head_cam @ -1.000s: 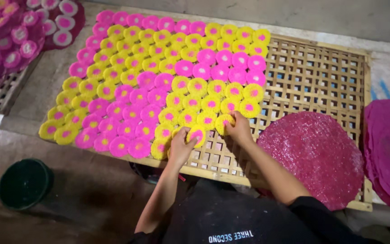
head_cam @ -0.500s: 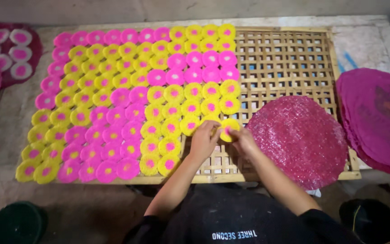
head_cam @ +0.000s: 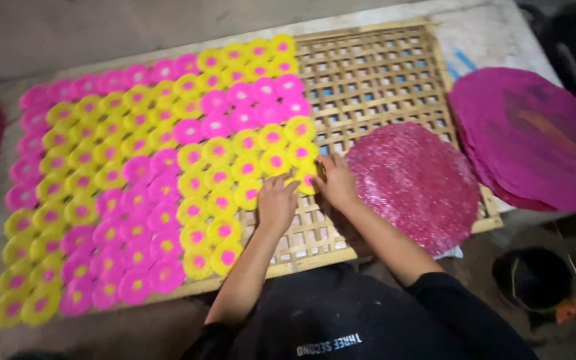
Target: The person arranges pink and yellow circular decorative items onto a wooden lattice tray. They pick up the circles from a nearby pile and place them in neat rows on the tray, occasionally adjusting their positions.
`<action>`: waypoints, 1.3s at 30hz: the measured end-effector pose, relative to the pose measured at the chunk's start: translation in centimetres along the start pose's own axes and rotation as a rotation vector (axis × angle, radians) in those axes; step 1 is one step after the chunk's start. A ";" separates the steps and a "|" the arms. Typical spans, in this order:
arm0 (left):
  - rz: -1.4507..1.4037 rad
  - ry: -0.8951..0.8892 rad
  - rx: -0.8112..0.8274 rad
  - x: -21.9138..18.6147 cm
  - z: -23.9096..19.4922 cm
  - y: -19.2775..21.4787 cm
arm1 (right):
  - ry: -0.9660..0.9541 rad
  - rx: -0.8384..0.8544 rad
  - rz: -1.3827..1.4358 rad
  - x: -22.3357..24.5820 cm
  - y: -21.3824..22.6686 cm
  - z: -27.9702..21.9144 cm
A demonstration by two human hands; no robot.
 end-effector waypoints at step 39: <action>0.020 0.335 -0.471 -8.6 -11.0 5.6 | -1.014 -0.558 -0.326 -43.7 35.5 -10.6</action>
Point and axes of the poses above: each hand's wrist, its own z-axis towards the middle knuckle, its own y-axis out of the back of the hand, x = y × z, the point moved 2 cm from there along z, towards the middle knuckle, and after that the axes turned 2 degrees about -x, right-handed, at the moved point
